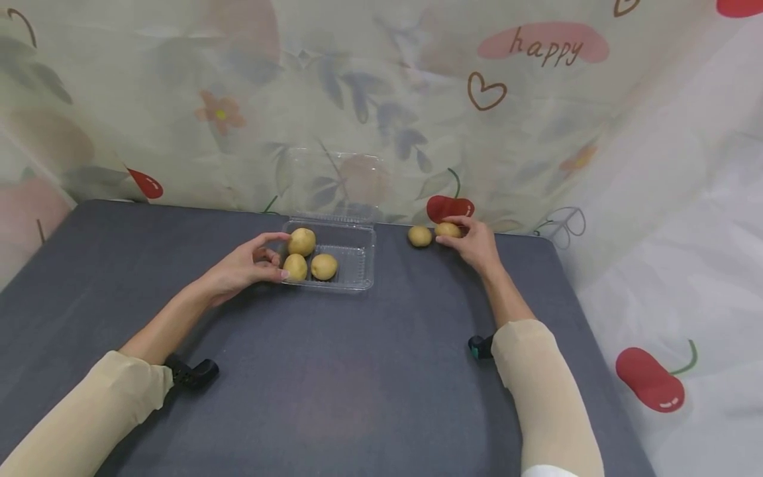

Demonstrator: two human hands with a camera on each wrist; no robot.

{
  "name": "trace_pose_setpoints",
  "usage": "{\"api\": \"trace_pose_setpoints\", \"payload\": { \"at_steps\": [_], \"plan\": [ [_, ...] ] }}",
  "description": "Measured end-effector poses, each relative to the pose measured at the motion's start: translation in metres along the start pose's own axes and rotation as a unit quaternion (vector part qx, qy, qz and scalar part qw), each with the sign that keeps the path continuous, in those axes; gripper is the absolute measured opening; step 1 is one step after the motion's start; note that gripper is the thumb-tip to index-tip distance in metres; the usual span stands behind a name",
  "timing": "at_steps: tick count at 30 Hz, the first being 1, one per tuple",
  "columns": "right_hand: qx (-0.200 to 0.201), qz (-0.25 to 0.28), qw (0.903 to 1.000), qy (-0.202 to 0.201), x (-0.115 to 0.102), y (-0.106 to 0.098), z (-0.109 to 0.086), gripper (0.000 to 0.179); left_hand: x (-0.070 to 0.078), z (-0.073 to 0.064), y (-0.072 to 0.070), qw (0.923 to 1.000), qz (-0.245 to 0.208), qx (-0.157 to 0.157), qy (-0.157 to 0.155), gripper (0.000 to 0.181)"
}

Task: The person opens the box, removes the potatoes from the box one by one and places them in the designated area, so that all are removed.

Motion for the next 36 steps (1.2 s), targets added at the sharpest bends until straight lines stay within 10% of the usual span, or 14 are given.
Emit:
{"api": "trace_pose_setpoints", "payload": {
  "at_steps": [20, 36],
  "plan": [
    [0.006, -0.086, 0.9951, -0.049, 0.01, 0.01, 0.003, 0.05, -0.004, 0.0, 0.002, 0.9999, -0.009, -0.005, 0.002, 0.076],
    [0.011, -0.009, 0.9997, -0.018, 0.002, 0.0, -0.005, 0.051, -0.003, -0.002, 0.001, 0.9999, -0.013, -0.01, 0.002, 0.077]
  ]
}}
Point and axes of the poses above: each hand's wrist, its own z-axis towards the middle knuckle, its own y-axis out of the palm, x = y × z, the point moved 2 cm from there along z, towards the middle knuckle, and after that the axes turned 14 degrees about z, right-handed, at the moved point
